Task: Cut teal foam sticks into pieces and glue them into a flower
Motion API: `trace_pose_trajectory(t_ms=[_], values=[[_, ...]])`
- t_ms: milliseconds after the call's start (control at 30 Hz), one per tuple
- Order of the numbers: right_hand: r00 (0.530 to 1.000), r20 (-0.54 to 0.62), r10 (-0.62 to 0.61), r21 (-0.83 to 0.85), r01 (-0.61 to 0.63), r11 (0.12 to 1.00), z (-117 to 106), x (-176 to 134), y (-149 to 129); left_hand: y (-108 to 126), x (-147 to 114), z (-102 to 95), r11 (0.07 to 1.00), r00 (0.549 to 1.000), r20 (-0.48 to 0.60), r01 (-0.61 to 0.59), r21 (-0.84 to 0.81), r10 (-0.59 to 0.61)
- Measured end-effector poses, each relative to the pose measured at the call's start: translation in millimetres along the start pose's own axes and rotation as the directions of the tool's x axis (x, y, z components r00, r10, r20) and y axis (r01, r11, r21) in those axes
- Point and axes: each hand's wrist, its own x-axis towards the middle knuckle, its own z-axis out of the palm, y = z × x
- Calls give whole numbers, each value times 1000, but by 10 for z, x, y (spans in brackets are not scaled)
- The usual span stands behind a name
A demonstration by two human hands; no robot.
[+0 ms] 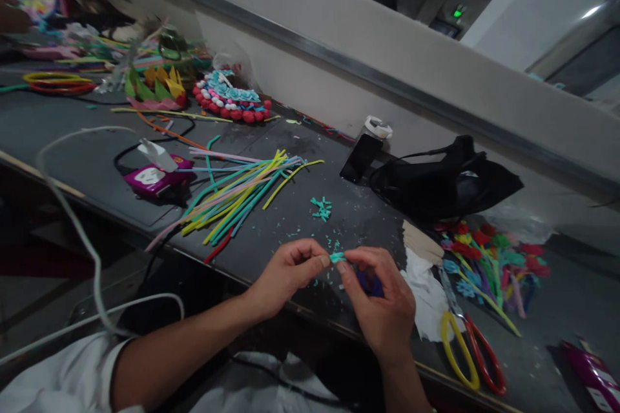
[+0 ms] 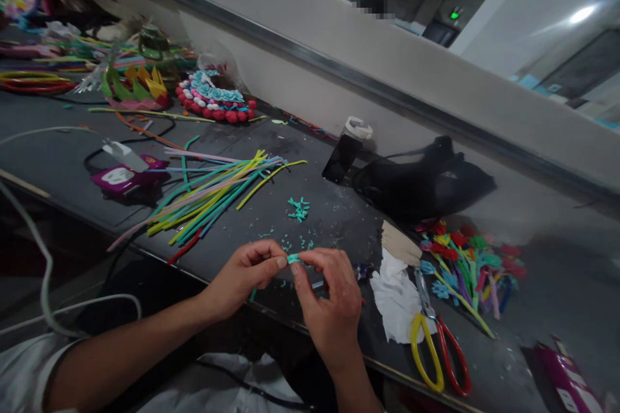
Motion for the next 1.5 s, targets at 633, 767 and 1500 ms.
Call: trace_pose_trajectory(t_ms=[633,767,1500], values=[[994,-29,108,13,-108,994,35,-9,-39,-7,-3,1,1000,1000,-8,-8,5,8],[995,-28,95,19,-94,995,46,-8,-40,5,-5,8,1000,1000,-8,-15,6,15],[995,-82,63,42,-60,997,128,-55,-55,5,-13,7,998,1000,8,23,-53,-23]])
